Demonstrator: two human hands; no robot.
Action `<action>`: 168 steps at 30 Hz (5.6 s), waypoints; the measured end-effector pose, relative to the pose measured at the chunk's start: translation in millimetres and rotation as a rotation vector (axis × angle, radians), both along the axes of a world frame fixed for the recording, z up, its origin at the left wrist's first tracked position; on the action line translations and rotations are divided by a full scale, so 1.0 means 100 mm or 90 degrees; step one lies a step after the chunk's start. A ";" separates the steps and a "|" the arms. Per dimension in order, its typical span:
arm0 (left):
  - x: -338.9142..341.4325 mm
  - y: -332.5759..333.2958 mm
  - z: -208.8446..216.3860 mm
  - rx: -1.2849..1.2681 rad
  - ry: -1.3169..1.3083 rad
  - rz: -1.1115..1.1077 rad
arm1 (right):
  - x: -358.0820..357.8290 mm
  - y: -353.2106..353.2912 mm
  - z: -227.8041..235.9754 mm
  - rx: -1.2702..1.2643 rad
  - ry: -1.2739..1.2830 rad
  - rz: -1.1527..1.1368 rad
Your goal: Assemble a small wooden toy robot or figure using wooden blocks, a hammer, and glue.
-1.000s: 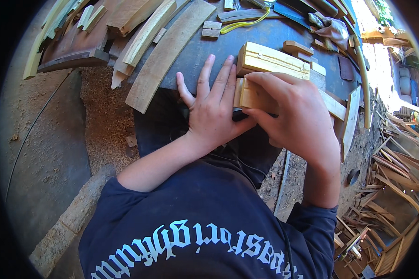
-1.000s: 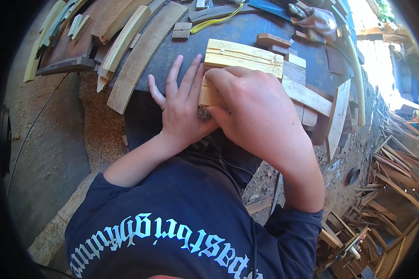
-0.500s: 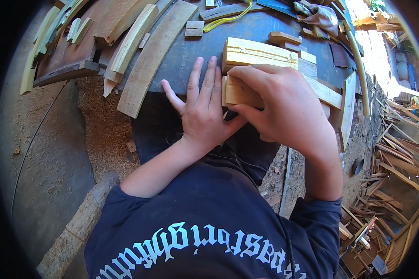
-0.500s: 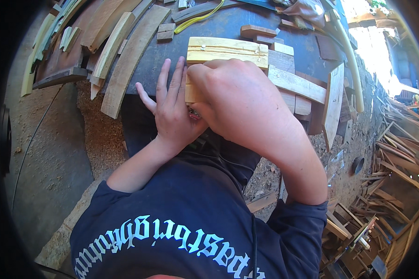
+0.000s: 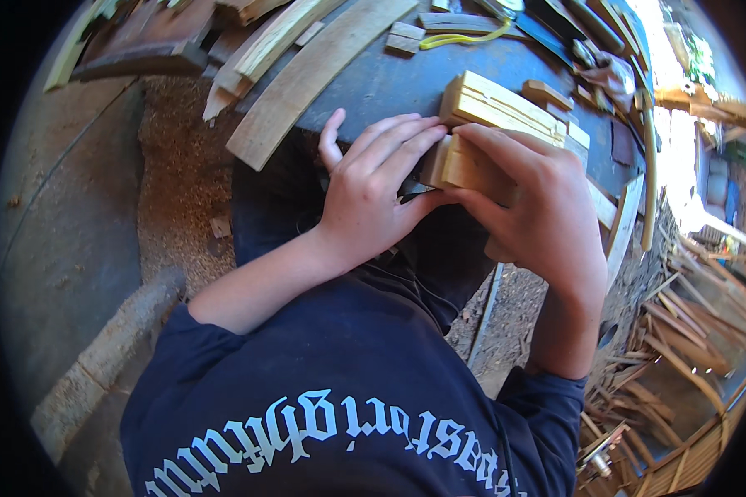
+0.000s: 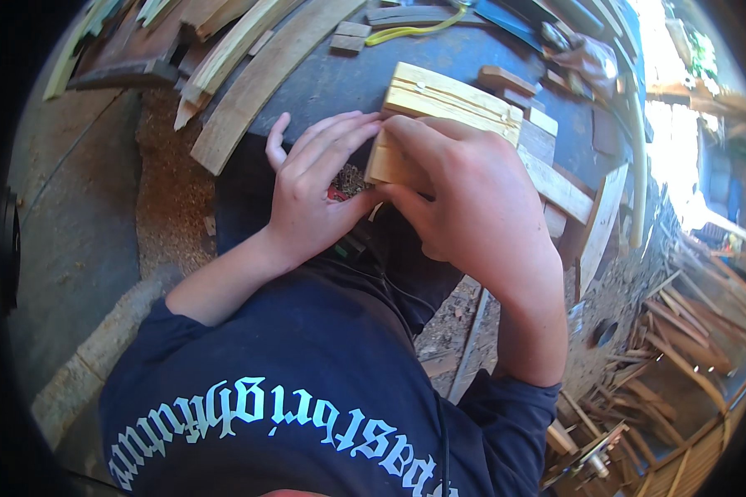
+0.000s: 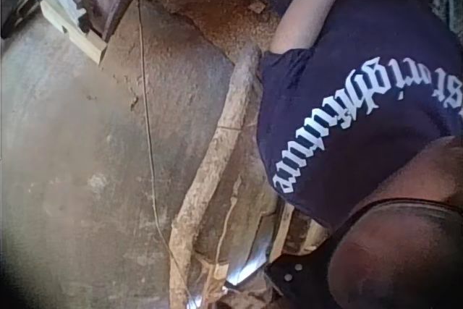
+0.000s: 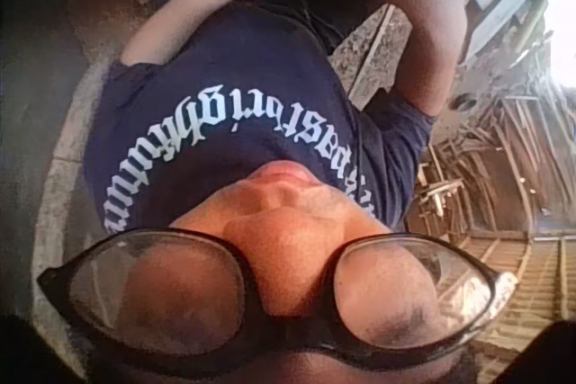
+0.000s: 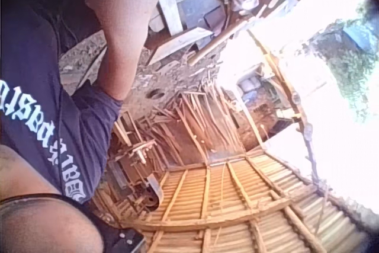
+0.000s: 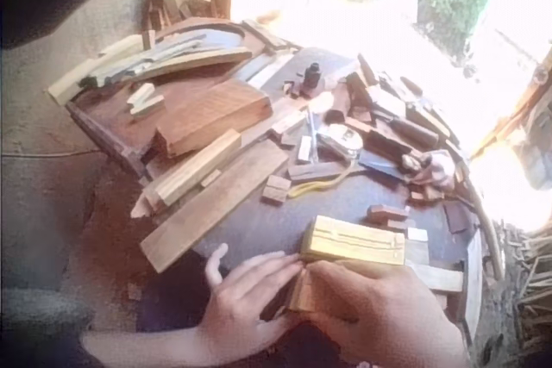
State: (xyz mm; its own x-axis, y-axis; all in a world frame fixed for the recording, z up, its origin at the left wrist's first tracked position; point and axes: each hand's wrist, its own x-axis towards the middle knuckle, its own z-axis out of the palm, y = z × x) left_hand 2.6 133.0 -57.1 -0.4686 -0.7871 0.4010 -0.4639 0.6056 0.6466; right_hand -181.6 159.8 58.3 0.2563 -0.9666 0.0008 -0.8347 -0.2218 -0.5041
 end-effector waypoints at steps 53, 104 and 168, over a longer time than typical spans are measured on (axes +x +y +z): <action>-0.22 -1.68 1.24 0.216 -0.223 -0.198 | -0.08 0.69 0.02 -0.340 -0.196 -0.198; 0.34 0.12 0.09 0.607 0.232 -0.249 | 0.02 0.32 -0.15 -0.161 -0.091 -0.127; 0.07 -0.45 0.48 0.190 0.078 -0.266 | -2.65 0.41 0.34 -0.182 -0.080 -0.644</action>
State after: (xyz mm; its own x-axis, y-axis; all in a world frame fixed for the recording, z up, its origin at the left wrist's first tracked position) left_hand 9.5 88.4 -9.5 -0.7303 -0.6318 0.2596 -0.1325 0.5040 0.8535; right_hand -446.1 200.9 92.2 -0.6860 -0.6896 0.2321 -0.6422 0.4238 -0.6388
